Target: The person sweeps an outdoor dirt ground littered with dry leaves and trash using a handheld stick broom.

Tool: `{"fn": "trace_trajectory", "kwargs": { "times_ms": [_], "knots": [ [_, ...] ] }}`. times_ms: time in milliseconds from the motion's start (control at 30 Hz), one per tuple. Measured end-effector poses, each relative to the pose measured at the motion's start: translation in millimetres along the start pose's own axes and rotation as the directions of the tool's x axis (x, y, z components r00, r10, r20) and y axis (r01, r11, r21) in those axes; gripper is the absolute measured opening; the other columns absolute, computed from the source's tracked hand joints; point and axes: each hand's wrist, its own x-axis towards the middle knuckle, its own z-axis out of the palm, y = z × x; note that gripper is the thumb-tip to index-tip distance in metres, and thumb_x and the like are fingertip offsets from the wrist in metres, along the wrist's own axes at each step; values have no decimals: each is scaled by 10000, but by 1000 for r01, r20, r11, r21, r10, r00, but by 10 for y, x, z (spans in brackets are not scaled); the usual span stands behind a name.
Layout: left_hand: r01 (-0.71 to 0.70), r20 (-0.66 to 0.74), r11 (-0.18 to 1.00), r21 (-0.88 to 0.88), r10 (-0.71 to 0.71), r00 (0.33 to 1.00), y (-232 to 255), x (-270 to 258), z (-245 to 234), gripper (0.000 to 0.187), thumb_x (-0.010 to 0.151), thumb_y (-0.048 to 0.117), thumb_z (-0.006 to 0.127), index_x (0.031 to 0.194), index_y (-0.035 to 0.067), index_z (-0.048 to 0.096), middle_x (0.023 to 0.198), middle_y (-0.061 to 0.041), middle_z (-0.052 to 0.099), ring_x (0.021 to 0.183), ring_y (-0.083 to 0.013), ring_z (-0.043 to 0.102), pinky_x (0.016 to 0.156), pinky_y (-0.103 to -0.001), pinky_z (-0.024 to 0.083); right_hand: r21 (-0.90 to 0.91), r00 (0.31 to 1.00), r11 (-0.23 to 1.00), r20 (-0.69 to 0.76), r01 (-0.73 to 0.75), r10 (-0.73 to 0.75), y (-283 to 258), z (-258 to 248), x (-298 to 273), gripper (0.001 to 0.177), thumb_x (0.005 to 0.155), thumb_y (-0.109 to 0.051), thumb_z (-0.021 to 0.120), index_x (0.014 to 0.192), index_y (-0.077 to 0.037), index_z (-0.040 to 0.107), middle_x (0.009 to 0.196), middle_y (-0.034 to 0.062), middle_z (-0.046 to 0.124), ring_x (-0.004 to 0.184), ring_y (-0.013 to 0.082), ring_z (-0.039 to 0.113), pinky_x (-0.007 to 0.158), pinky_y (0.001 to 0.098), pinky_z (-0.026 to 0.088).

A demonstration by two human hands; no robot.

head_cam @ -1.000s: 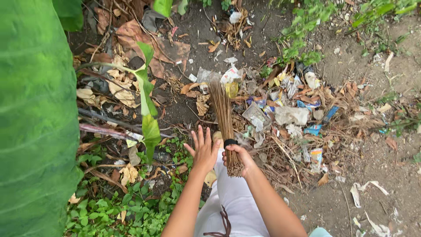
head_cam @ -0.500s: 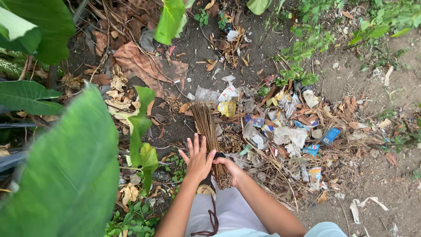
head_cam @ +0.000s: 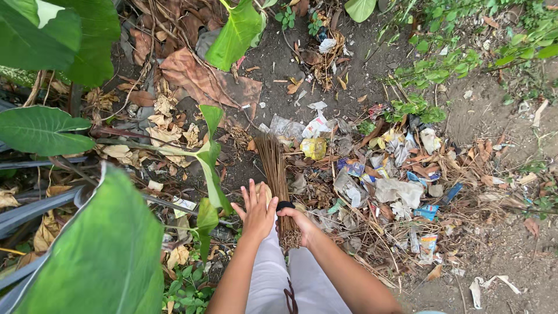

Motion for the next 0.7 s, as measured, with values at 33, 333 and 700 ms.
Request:
{"fn": "trace_trajectory", "kwargs": {
  "times_ms": [33,333,700],
  "knots": [
    [7,15,1000,11,-7,1000,-32,117,-35,740,1004,596,330,1621,199,234,1728,-64,-25,1579,-344,-85,1152,-720,-120,-18,1000,1000,3,11,-11,-39,67,147,236,812,-241,715,963,-63,677,783,79,688,636,217,677,595,371,574],
    [-103,-36,993,-65,101,994,-468,827,-265,769,1012,566,360,1619,111,233,1722,-138,-23,1571,-393,-69,1236,-544,45,10,991,997,111,-78,77,-150,616,1414,546,995,-457,412,1237,-49,681,1173,194,746,977,274,758,855,426,615],
    [-159,39,987,-14,159,987,-510,1097,-405,759,1017,539,405,1613,97,245,1718,-162,-12,1570,-409,-58,1236,-552,55,346,990,932,55,106,-133,-360,-44,1363,237,822,-242,713,956,-56,655,801,102,683,651,227,655,621,369,577]
  ]
}}
